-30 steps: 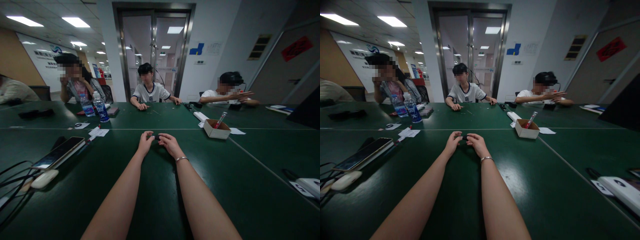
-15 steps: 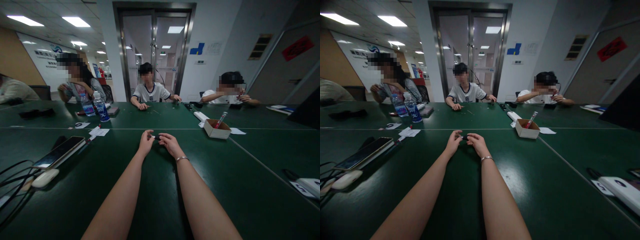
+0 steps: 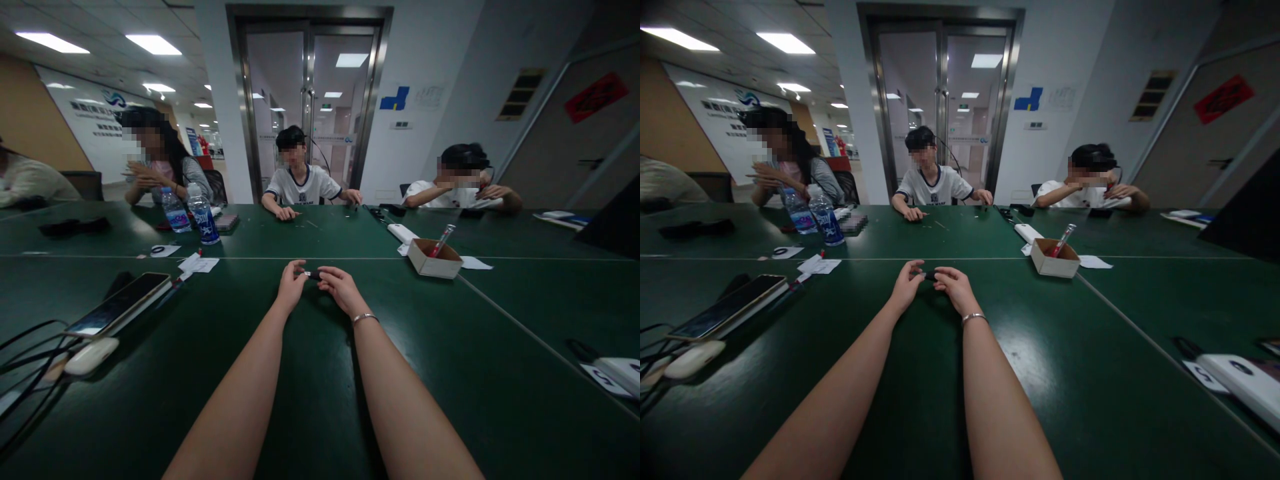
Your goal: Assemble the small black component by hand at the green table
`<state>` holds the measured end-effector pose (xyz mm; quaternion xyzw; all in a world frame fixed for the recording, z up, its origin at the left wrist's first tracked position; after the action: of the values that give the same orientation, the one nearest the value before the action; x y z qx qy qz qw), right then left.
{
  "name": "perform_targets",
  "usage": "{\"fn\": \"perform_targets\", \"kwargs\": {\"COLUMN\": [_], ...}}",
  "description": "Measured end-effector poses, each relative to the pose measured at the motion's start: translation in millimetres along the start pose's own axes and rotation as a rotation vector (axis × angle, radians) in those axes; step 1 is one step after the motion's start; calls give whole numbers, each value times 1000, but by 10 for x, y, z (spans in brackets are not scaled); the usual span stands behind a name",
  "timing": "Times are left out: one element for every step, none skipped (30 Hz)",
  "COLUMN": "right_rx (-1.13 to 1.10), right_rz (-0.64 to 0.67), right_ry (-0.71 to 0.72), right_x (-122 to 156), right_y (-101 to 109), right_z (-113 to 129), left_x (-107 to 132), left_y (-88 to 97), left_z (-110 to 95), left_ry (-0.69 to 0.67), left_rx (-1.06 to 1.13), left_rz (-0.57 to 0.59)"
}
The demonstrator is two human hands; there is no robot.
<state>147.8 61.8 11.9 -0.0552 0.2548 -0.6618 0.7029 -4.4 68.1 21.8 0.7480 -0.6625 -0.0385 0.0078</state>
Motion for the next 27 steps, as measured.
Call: {"fn": "perform_targets", "kwargs": {"right_rx": [-1,-3,-4,-4,-2,1,4,8,9,9,7,5,3,3,4,6,6,6,5,6,9,14,21,28,34,38,40], "right_rz": [-2,-3,-2,1,3,7,12,16,19,20,19,16,12,5,1,-3,-7,-12,-18,-26,-34,-43,-49,-54,-57,-60,-61], "right_ry": [-2,-4,-6,-6,-5,-3,-3,-4,-5,-7,-10,-12,-13,-14,-15,-17,-17,-15,-15,-14,-15,-16,-21,-27,-33,-39,-46], "right_x": [0,0,-1,-1,-3,-4,-5,-7,-9,-11,-12,-14,-15,-16,-15,-14,-12,-10,-8,-5,-3,-1,1,3,5,6,7], "right_y": [2,3,2,1,0,-2,-4,-5,-6,-6,-5,-3,0,4,7,9,11,13,15,18,22,26,27,27,25,22,19], "right_z": [-1,-3,-4,-6,-7,-8,-11,-16,-21,-26,-32,-36,-39,-41,-43,-43,-42,-39,-36,-34,-31,-29,-29,-30,-30,-31,-31], "left_x": [2,2,2,5,9,13,15,16,15,13,12,12,12,13,15,17,20,24,28,33,37,43,50,57,66,77,88], "left_y": [7,9,3,-6,-15,-19,-19,-15,-8,-2,2,0,-5,-9,-13,-15,-16,-13,-8,-4,1,6,10,13,14,14,14], "left_z": [2,19,40,54,57,54,49,44,41,37,32,24,16,8,0,-11,-23,-36,-49,-59,-68,-76,-82,-89,-98,-109,-124], "left_ry": [16,53,93,118,124,118,105,90,76,63,49,34,21,10,1,-10,-23,-37,-50,-61,-68,-72,-74,-74,-75,-79,-86], "left_rx": [5,12,16,12,0,-18,-37,-51,-59,-63,-67,-71,-75,-77,-77,-76,-74,-71,-68,-62,-53,-43,-34,-26,-21,-18,-18], "left_rz": [-7,-5,5,18,27,29,24,15,2,-9,-15,-13,-5,2,9,14,15,10,3,-4,-11,-18,-23,-23,-22,-17,-11]}}
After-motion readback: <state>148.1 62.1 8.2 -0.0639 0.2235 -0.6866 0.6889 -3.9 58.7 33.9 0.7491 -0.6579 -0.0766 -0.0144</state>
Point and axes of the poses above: each hand's wrist, its own x-axis away from the middle knuckle, its own y-axis out of the back of the hand, z = x × y, the point moved 7 cm from there along -x, towards the middle knuckle, and after that the axes turned 14 degrees about y, right-handed, at the moved point
